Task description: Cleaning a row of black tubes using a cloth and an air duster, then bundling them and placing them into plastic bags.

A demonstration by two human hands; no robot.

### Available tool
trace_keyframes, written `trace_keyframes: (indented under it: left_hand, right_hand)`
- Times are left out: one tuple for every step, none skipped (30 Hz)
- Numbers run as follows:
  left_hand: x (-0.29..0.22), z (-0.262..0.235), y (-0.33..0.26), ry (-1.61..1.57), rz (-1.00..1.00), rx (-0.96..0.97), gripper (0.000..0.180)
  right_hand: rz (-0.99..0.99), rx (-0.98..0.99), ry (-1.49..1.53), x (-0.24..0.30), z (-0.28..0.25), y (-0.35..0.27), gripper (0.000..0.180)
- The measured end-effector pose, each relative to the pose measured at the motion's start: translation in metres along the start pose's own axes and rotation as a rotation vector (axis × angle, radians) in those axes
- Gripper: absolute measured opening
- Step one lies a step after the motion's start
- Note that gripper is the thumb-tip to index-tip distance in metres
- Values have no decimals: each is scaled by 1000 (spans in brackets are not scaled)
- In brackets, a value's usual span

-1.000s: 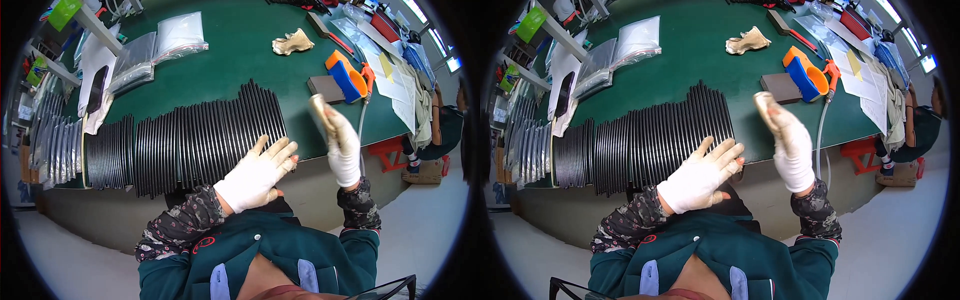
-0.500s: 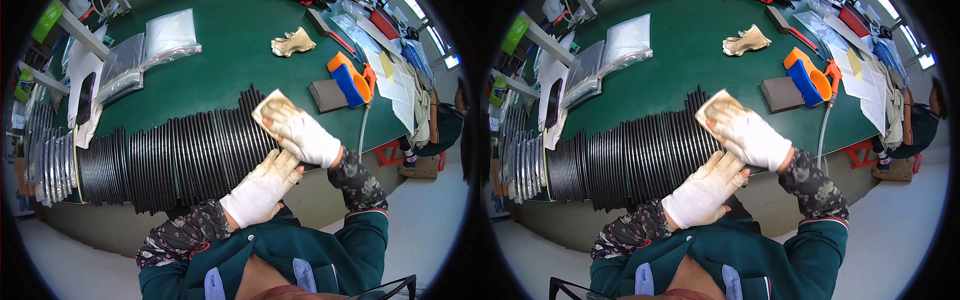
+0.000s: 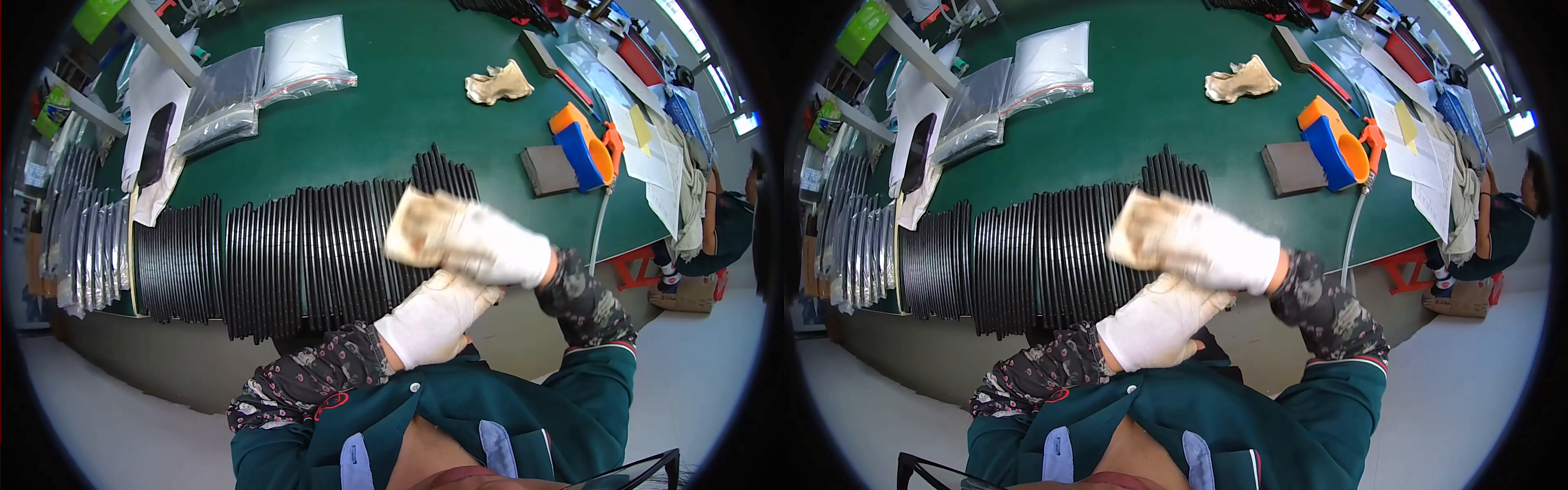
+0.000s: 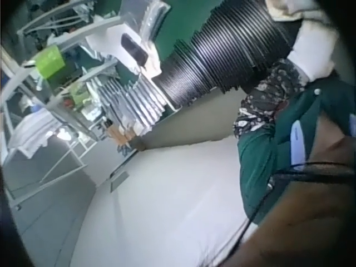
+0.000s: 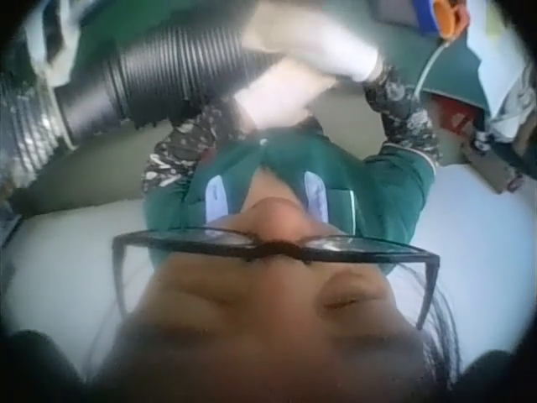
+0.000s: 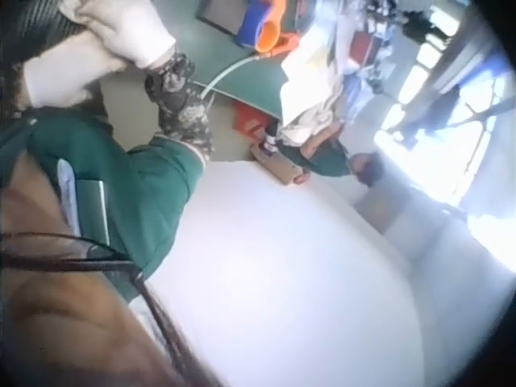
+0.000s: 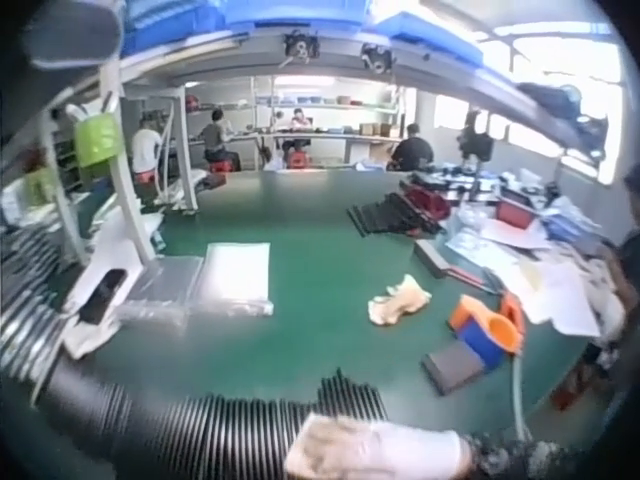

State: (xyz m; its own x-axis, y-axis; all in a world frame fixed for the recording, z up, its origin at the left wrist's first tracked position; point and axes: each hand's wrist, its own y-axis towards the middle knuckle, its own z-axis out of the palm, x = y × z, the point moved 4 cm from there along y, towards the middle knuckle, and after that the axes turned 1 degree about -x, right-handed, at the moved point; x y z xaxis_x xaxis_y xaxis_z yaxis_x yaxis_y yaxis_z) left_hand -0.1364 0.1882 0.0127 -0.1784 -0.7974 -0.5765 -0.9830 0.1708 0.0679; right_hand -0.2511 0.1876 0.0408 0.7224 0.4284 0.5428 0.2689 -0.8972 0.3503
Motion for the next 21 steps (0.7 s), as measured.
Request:
trace_keyframes:
  left_hand:
    - [0,5,-2,-80,-55,70,78]
    - [0,5,-1,-78,-43,101,79]
    - [0,3,1,-78,-50,99,79]
    - [-3,-1,3,-1,-10,38,81]
    - [-5,-5,7,80,42,-28,82]
    - [-4,-3,8,95,36,14,84]
    - [-3,-3,9,103,29,13,84]
    - [-4,-3,9,103,39,15,84]
    - [-5,-3,9,103,49,17,84]
    - [-5,-3,7,108,48,15,84]
    - [-4,-3,7,112,41,11,84]
    - [-4,-4,7,107,44,11,84]
    - [-4,-4,7,100,50,13,83]
    - [-3,-3,7,103,56,-7,79]
    - [-4,-2,6,103,54,-8,79]
    - [-6,-1,6,135,87,-5,77]
    - [-8,0,5,166,122,-3,75]
    - [-12,-2,2,179,161,-25,74]
    - [-15,-7,-3,177,159,-26,74]
    - [-14,-13,-9,190,137,-20,75]
    - [-13,-17,-16,204,116,-13,75]
  right_hand:
    - [-125,188,-174,13,11,-1,29]
    - [-96,214,-208,4,15,-6,36]
    - [-79,192,-295,-8,11,1,45]
    - [-40,160,-377,-23,13,9,47]
    - [5,128,-472,-41,12,16,49]
    - [83,137,-424,-55,10,21,56]
    - [73,45,-438,-69,9,31,41]
    - [90,-59,-381,-86,6,33,35]
    - [107,-163,-324,-98,2,31,30]
    - [283,-194,-83,-102,-3,34,28]
    - [457,-220,160,-105,-8,35,26]
    - [382,-324,406,-99,-20,39,26]
    - [439,-439,591,-110,-21,47,29]
    - [511,-416,434,-110,-26,41,30]
    - [581,-392,275,-108,-31,33,31]
    - [543,-378,278,-107,-24,28,28]
    - [505,-365,279,-109,-16,23,26]
    - [502,-333,209,-110,-11,17,27]
    - [459,-304,171,-107,-11,15,27]
    - [474,-272,177,-104,-12,15,27]
    - [488,-241,184,-100,-12,14,26]
